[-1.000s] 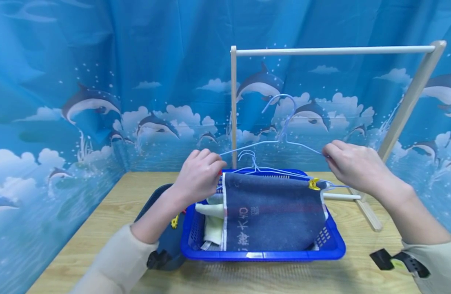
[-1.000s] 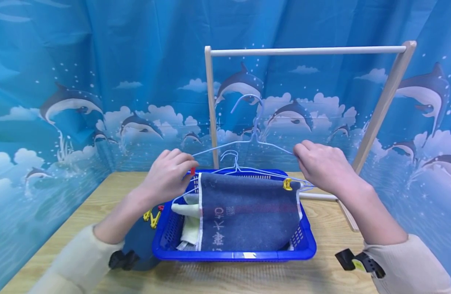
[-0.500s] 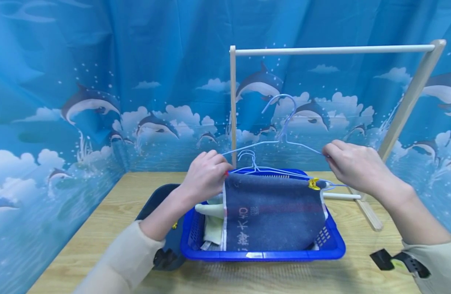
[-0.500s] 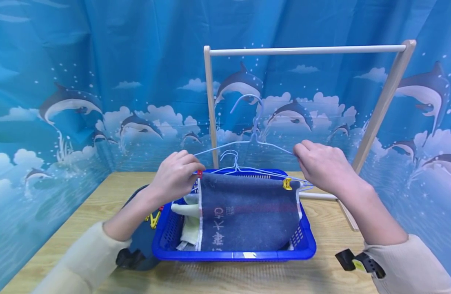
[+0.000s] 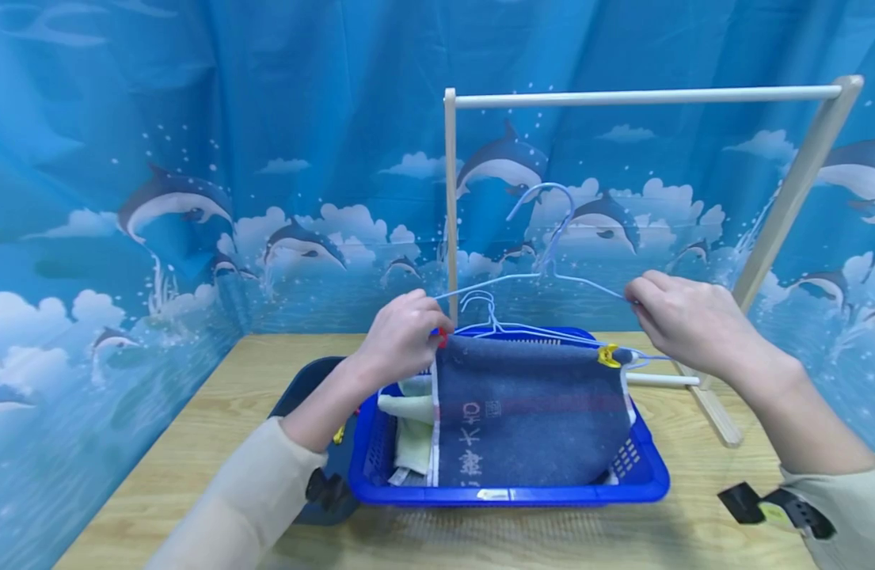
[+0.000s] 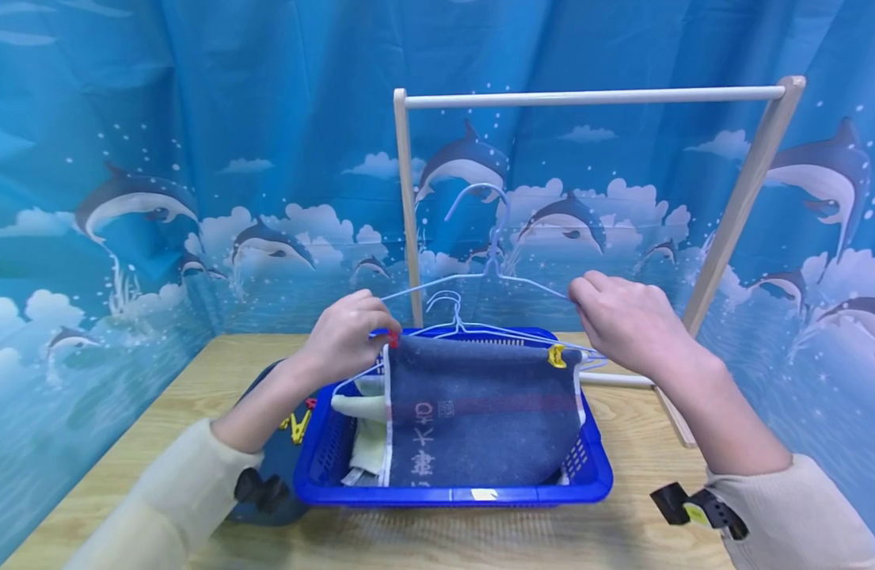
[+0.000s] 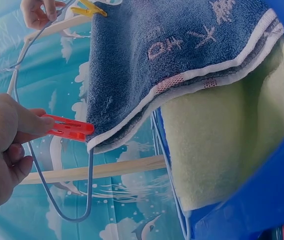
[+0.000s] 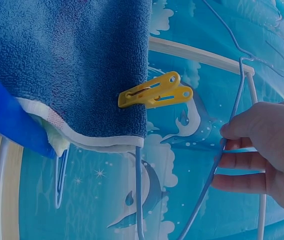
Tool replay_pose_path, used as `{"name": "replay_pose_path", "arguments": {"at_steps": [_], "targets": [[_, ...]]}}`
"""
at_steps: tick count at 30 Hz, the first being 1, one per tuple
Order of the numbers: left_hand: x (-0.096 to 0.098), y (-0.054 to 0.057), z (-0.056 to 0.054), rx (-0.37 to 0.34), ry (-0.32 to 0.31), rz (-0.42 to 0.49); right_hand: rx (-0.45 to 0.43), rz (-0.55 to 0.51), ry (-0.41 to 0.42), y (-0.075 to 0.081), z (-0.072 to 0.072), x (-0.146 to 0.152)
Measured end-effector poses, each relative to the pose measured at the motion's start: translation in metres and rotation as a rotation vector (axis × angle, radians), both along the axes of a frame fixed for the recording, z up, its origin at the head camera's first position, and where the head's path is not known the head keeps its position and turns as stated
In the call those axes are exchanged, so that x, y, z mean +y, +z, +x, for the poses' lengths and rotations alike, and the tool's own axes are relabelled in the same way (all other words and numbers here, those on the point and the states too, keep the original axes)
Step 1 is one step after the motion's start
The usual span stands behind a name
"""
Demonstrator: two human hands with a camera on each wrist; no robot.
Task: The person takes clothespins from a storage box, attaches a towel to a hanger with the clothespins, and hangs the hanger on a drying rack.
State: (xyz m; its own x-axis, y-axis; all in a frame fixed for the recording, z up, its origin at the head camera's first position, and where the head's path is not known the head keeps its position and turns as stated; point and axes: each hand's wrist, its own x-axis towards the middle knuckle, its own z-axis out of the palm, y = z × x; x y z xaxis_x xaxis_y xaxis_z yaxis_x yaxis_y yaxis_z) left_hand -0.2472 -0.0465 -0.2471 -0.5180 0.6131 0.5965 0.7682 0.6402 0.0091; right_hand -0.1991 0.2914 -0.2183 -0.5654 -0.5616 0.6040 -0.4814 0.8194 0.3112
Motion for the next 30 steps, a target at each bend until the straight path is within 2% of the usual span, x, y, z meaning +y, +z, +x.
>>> {"name": "replay_pose_path", "arguments": {"at_steps": [4,10,16,26,30], "targets": [[0.001,0.0,0.0,-0.017,0.002,-0.024,0.002,0.0,0.005,0.0,0.0,0.001],[0.004,-0.004,-0.002,0.045,-0.009,-0.066,0.012,0.002,0.023,0.001,0.0,0.0],[0.005,-0.008,-0.005,0.103,-0.015,-0.052,0.029,0.005,0.045,0.001,-0.001,0.0],[0.006,-0.009,-0.005,0.1,-0.007,-0.024,0.071,0.004,0.091,0.002,-0.001,0.003],[0.006,-0.011,-0.004,0.132,-0.008,-0.031,0.082,0.001,0.1,0.001,-0.001,0.004]]}}
